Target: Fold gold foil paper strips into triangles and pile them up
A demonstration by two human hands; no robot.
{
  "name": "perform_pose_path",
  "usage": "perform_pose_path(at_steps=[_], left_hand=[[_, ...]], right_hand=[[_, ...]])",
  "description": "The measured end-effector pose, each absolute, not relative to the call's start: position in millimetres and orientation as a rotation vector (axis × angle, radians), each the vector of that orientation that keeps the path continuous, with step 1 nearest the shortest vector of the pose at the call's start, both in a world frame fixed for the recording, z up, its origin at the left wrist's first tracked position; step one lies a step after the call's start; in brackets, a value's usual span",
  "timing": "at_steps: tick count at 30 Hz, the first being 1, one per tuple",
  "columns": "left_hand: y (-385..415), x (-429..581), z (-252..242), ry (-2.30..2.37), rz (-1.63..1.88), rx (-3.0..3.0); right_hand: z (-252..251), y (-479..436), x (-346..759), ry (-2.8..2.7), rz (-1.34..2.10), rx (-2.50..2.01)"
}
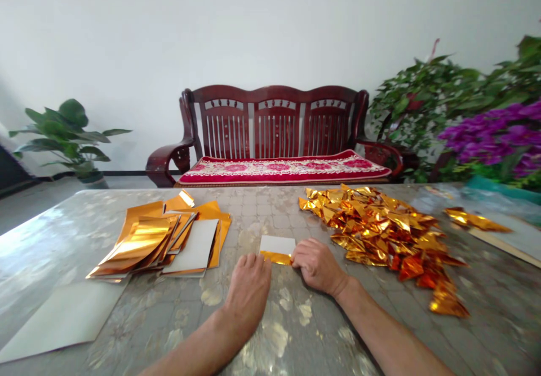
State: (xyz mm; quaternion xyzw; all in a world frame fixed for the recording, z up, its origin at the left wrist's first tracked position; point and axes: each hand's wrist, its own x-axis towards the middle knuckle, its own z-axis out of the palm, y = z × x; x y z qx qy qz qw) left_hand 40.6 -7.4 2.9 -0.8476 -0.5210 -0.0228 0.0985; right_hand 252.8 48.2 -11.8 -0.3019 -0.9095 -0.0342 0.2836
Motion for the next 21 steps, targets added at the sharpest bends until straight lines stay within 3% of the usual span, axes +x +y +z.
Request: perform_pose_path(at_steps=[4, 8, 21], left_hand=[[7, 36, -1, -1.597, -0.251, -2.498], [21, 28, -6, -1.645, -0.408, -2.558], [35, 17, -6, -1.618, -0.494, -2.796]], right_hand=[[-10, 37, 238, -2.486, -0.1, -0.752], [-11, 32, 227, -2.477, 0.121, -0.623], [-15, 50, 242, -2.129, 0.076, -1.138]])
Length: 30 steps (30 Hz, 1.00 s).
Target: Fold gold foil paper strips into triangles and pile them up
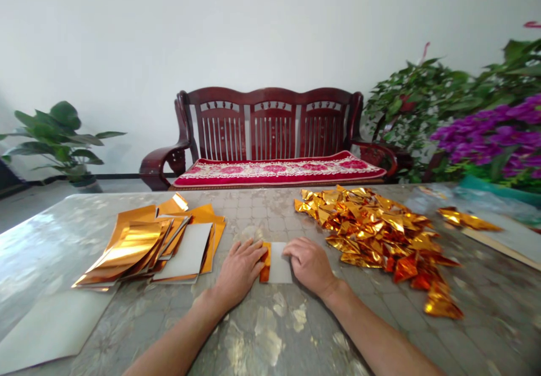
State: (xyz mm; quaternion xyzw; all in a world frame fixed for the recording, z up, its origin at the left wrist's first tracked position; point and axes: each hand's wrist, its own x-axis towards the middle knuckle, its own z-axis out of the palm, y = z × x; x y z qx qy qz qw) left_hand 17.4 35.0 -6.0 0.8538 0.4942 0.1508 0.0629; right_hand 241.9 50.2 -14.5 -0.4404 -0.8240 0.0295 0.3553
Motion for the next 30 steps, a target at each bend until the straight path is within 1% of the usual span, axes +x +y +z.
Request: perform_pose_path(at_steps=[4, 6, 14, 21, 27, 30], left_hand=[[36, 18, -8, 1.473, 0.476, 2.6], [36, 18, -9, 1.472, 0.48, 2.601], [37, 19, -11, 1.482, 0.514, 2.619], [37, 19, -12, 1.496, 0.523, 2.632], [38, 18, -16, 1.493, 0.545, 2.645], [38, 18, -17, 1.496, 0.557, 2.649]], right_hand=[[-11, 60, 256, -1.726, -0.039, -1.342], [-12, 66, 266, -1.615, -0.092, -1.423], [-23, 81, 284, -1.604, -0.024, -1.712], [-26, 84, 288, -1.532, -0.112, -1.638], [-27, 91, 293, -1.482, 0.008, -1.621], [-22, 92, 291, -1.379, 0.28, -1.642]])
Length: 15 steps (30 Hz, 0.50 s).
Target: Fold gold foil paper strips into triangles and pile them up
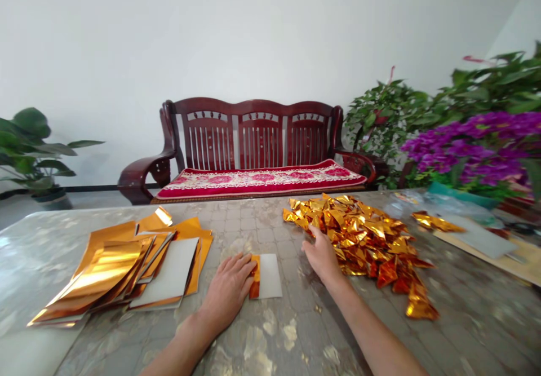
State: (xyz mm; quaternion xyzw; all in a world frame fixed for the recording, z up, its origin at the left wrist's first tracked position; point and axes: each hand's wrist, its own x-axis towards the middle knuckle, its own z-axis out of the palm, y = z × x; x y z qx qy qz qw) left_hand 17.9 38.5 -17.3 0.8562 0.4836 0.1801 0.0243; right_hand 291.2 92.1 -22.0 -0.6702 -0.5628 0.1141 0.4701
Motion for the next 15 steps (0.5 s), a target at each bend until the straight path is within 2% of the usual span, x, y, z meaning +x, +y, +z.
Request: perform_pose_path(at_steps=[4, 7, 10, 15], left_hand=[[39, 18, -17, 1.486, 0.557, 2.648], [39, 18, -17, 1.48, 0.552, 2.65], [39, 17, -18, 1.476, 0.572, 2.657], [39, 17, -20, 1.479, 0.58, 2.66]], right_hand=[[-8, 85, 282, -1.071, 0.844, -1.556], [1, 80, 277, -0.875, 1.041, -1.44], [3, 79, 274, -0.781, 1.089, -1.336], [0, 81, 272, -0.975, 0.906, -1.375]])
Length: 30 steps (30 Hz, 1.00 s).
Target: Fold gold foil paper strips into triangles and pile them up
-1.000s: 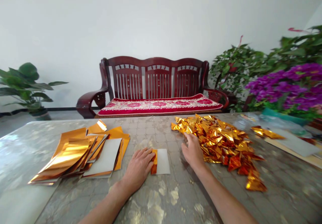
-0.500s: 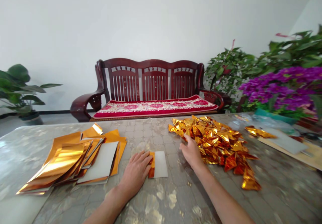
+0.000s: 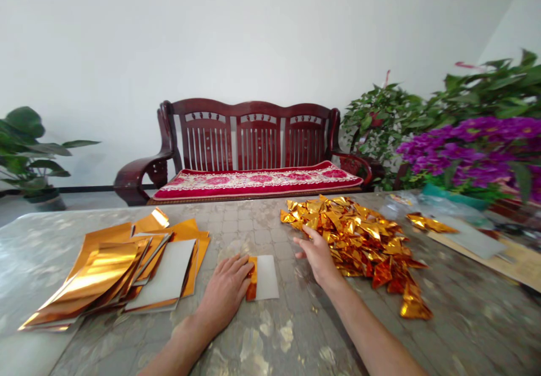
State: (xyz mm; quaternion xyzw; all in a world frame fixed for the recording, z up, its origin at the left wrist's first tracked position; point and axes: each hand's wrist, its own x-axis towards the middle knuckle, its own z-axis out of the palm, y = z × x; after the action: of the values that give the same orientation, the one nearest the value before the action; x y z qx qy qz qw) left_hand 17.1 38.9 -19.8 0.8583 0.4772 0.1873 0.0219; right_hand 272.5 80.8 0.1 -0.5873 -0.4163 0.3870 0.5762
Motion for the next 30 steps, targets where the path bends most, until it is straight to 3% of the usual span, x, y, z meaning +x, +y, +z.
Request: perform_pose_path(at_steps=[11, 20, 30], left_hand=[[40, 17, -19, 1.483, 0.546, 2.652], [41, 17, -20, 1.477, 0.538, 2.657], [43, 16, -24, 1.476, 0.538, 2.678]], right_hand=[[45, 89, 335, -1.63, 0.095, -1.797], [69, 98, 381, -1.48, 0.022, -2.012], [69, 109, 386, -2.151, -0.435, -2.05]])
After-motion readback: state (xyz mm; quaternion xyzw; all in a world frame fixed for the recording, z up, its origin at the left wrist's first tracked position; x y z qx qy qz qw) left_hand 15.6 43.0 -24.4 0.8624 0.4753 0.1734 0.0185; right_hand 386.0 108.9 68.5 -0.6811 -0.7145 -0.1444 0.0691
